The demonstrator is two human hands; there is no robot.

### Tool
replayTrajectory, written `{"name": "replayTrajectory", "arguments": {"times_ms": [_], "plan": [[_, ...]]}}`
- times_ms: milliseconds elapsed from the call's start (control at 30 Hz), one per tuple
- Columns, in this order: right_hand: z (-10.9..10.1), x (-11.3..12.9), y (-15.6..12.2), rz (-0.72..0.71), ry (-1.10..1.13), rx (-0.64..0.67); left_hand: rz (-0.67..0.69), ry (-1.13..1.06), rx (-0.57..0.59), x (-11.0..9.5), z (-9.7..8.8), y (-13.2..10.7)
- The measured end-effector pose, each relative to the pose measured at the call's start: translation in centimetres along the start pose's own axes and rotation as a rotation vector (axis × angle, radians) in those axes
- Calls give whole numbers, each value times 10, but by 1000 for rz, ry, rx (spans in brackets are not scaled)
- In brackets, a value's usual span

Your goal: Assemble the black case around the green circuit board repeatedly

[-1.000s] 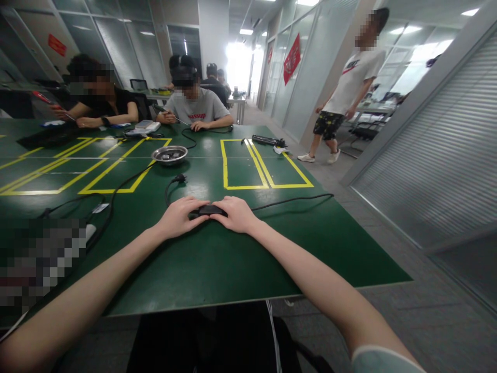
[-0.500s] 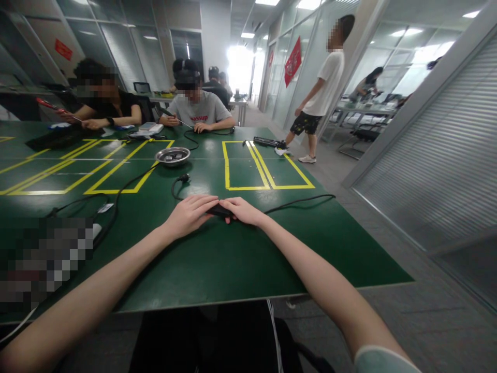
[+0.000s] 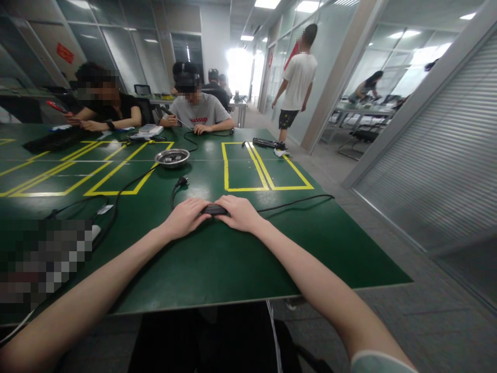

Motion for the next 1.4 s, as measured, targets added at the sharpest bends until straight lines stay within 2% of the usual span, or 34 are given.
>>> {"name": "replayTrajectory", "arguments": {"times_ms": [167,500,633,767,867,933,1033,1133,1267,1333,1400], "plan": [[1,-1,0,-37,-69,-20,-30,-77,-29,5,-5,-2],[5,-7,-1,30,29,-23,-121,-116,-19,8,-3,-4],[2,-7,-1,70,281,1,-120,-90,-23,5,-6,-4],[8,-11,-5,151,687,148,-61,-49,-61,2,-9,-3],[14,-14,-8,226,835,218,-36,-36,-80,2,-9,-1],[15,-19,-8,247,819,148,-26,-22,-105,1,-10,0],[8,-38,-7,278,734,-63,-61,5,-163,2,-16,-2],[-11,-76,-12,403,611,-363,-106,-3,-164,7,-18,-6],[-47,-123,-36,577,381,-778,-121,-60,-66,15,-11,-10],[-61,-135,-51,633,263,-894,-116,-93,-30,16,-6,-11],[-70,-142,-65,698,130,-922,-105,-114,-14,16,-3,-10]]}}
Point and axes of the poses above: each hand's wrist, its own y-axis towards the middle knuckle, its own z-axis out of the palm, x = y × z, the point moved 5 cm from there along y, towards the middle knuckle, and after that the axes turned 4 degrees about x, right-handed, at the moved point
